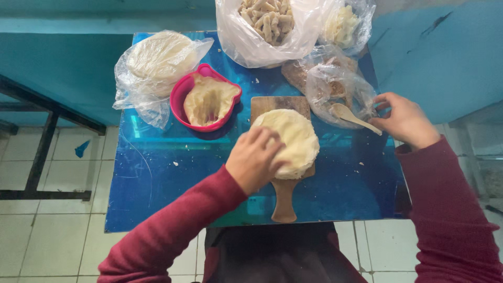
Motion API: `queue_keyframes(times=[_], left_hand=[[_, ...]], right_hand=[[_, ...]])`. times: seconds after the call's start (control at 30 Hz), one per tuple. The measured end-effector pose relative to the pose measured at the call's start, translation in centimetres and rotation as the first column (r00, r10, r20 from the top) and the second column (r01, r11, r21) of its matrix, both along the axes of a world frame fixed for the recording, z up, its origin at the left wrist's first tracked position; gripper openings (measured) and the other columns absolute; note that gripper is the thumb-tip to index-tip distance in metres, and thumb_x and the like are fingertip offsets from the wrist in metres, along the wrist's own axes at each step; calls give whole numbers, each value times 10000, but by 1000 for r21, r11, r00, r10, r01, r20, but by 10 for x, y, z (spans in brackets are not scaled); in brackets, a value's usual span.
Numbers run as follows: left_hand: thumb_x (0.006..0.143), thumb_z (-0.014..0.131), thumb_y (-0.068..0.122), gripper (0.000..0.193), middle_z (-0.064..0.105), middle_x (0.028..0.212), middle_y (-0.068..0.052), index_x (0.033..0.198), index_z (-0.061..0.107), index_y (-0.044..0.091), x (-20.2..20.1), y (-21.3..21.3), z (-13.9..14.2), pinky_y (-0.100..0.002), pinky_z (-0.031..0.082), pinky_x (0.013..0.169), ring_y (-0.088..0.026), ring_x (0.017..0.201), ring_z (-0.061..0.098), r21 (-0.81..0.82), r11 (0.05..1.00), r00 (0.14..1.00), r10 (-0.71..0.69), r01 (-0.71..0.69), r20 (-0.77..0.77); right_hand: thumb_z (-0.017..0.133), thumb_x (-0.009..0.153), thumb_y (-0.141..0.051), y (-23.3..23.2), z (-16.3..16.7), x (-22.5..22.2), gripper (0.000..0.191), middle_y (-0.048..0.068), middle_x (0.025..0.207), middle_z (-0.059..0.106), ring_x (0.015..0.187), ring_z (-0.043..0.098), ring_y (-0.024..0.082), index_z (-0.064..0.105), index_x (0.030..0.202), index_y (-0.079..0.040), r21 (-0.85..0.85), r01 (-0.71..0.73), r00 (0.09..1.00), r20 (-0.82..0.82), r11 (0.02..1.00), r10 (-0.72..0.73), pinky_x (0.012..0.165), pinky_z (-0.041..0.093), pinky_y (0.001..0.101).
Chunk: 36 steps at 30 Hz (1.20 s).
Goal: The person stretches a thin dough wrapper over a round mold holding dough, trims dough with a knife on a wooden board, folds cut wrapper pieces, and spoons filling onto a folded wrapper on the board. The person also opens a plastic bag of prepared dough pieces on the table.
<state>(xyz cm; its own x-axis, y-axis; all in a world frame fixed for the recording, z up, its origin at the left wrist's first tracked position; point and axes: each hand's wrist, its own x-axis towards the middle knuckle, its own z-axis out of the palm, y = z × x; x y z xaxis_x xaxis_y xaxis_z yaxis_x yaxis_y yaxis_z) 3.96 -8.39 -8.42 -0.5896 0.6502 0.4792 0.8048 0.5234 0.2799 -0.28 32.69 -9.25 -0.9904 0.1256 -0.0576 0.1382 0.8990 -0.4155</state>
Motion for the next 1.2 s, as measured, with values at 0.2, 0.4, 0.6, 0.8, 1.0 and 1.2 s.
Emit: queue_keyframes(times=[0.2, 0.4, 0.6, 0.8, 1.0, 1.2], left_hand=[[808, 731, 262, 254, 602, 956, -15, 1016, 658, 135, 21, -4, 4, -359, 482, 799, -215, 926, 598, -161, 984, 990, -89, 70, -111], [890, 724, 318, 223, 584, 879, -38, 896, 636, 113, 20, -5, -1, -385, 493, 746, -237, 865, 598, -86, 985, 982, -157, 148, -104], [884, 722, 198, 236, 662, 1157, -142, 1076, 692, 62, -53, 13, -20, -420, 523, 876, -359, 1054, 623, 224, 974, 999, 48, -42, -21], [680, 882, 553, 726, 686, 1129, -180, 1164, 681, 52, -132, 36, -28, -450, 512, 951, -374, 1091, 654, -329, 944, 860, 173, -6, 481], [686, 834, 479, 675, 740, 1169, -131, 1263, 701, 157, -136, 44, -14, -423, 508, 964, -336, 1104, 677, -267, 942, 844, -30, 203, 536], [729, 838, 397, 573, 723, 1128, -166, 1165, 679, 62, -127, 34, -21, -419, 522, 948, -338, 1109, 676, -142, 984, 725, 174, -107, 666]], right_hand=[[847, 719, -195, 13, -13, -13, 641, 171, 1118, 729, 963, 711, 319, 625, 1298, -33, 21, 26, 999, 24, 999, -27, 839, 554, 423], [708, 893, -238, 20, -20, 5, 513, 233, 1133, 705, 1003, 684, 367, 612, 1345, -16, 40, 180, 983, 11, 983, -181, 876, 520, 446], [619, 977, -197, 10, -9, 57, 463, 212, 1112, 686, 954, 667, 305, 577, 1412, -41, -178, 480, 857, -112, 859, -502, 833, 494, 428], [564, 1024, 32, -38, 1, 105, 330, 19, 1195, 581, 1012, 533, 79, 534, 1351, 4, -688, 1, 819, -415, 726, -395, 919, 444, 234], [529, 924, 15, -82, 15, 139, 344, 22, 995, 557, 874, 509, 103, 533, 1266, -17, -922, -98, 879, -256, 374, -402, 809, 423, 250], [506, 1075, -125, -123, 18, 142, 209, 18, 835, 522, 768, 497, 112, 547, 1242, -5, -939, -115, 940, -208, 323, -270, 740, 447, 264]])
